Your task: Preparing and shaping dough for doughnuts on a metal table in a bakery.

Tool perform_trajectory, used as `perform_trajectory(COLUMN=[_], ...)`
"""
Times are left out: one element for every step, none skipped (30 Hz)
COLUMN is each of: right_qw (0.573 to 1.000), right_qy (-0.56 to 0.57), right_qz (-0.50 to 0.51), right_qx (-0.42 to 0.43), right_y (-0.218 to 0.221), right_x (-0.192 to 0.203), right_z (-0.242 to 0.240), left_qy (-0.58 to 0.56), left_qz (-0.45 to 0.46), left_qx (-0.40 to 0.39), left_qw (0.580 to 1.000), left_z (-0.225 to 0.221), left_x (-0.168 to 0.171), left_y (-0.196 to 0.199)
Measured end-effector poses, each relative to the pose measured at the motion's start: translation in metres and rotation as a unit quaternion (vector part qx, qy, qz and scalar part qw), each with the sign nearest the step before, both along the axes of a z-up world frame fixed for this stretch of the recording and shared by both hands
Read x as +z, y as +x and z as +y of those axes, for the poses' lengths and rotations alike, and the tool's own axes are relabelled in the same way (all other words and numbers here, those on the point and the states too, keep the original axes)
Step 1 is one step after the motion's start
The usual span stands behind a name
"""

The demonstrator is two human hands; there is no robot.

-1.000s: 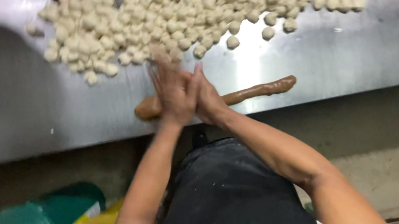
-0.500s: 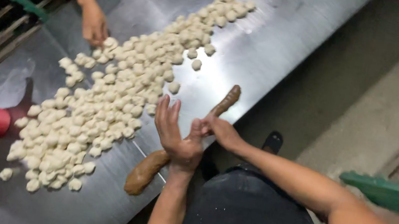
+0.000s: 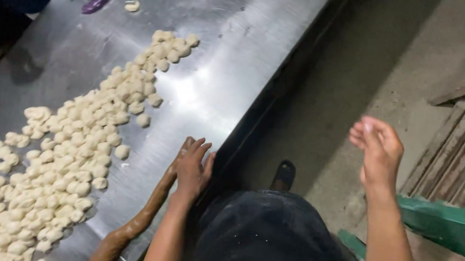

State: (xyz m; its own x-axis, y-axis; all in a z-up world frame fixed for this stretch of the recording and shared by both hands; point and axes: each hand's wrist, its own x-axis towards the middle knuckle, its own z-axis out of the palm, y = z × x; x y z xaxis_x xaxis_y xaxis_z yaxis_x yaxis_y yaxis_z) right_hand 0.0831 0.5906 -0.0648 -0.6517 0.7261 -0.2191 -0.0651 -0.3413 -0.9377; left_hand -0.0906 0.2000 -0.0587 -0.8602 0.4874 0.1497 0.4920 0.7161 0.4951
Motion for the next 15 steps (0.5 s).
perform_trajectory(right_qw=[1.0,0.999,0.995,0.994,0.99,0.985,0.985,0.979,0.973,0.973,0.967,0.961,0.961,0.957,0.954], right_qy=[-0.002,-0.029,-0.057,-0.054,-0.07,-0.085,-0.081,-0.096,-0.111,-0.112,-0.12,-0.128,-0.13,-0.12,-0.11], right_qz=[-0.003,-0.03,-0.056,-0.061,-0.09,-0.118,-0.123,-0.139,-0.156,-0.158,-0.168,-0.176,-0.178,-0.186,-0.194], right_qx=[-0.004,-0.033,-0.061,-0.067,-0.083,-0.094,-0.096,-0.113,-0.131,-0.128,-0.15,-0.172,-0.17,-0.185,-0.2], right_y=[0.02,0.041,0.062,0.082,0.103,0.121,0.136,0.148,0.161,0.167,0.173,0.178,0.174,0.169,0.164], right_x=[-0.02,-0.038,-0.055,-0.069,-0.083,-0.096,-0.099,-0.105,-0.109,-0.116,-0.122,-0.128,-0.123,-0.118,-0.113], right_z=[0.003,0.005,0.006,0.004,0.0,-0.002,-0.002,-0.005,-0.007,-0.007,-0.006,-0.006,-0.002,0.002,0.006], left_qy=[-0.002,0.028,0.057,0.059,0.034,0.011,0.015,-0.014,-0.043,-0.044,-0.038,-0.032,-0.033,-0.056,-0.078], left_qz=[-0.003,-0.056,-0.11,-0.116,-0.102,-0.086,-0.091,-0.149,-0.206,-0.209,-0.184,-0.159,-0.16,-0.164,-0.168], left_qx=[-0.004,0.005,0.013,0.008,-0.054,-0.11,-0.112,-0.154,-0.196,-0.193,-0.243,-0.293,-0.291,-0.32,-0.348], left_qw=[1.0,0.998,0.992,0.991,0.993,0.99,0.989,0.977,0.958,0.958,0.952,0.942,0.943,0.931,0.919], left_z=[0.022,0.045,0.067,0.088,0.108,0.127,0.149,0.168,0.187,0.199,0.212,0.224,0.237,0.25,0.263], left_x=[0.002,0.005,0.008,0.004,0.0,-0.004,0.002,0.01,0.018,0.01,0.001,-0.007,-0.007,-0.007,-0.008], left_y=[0.002,0.003,0.004,0.002,0.001,0.001,0.002,0.001,0.001,-0.002,-0.004,-0.008,-0.011,-0.015,-0.019])
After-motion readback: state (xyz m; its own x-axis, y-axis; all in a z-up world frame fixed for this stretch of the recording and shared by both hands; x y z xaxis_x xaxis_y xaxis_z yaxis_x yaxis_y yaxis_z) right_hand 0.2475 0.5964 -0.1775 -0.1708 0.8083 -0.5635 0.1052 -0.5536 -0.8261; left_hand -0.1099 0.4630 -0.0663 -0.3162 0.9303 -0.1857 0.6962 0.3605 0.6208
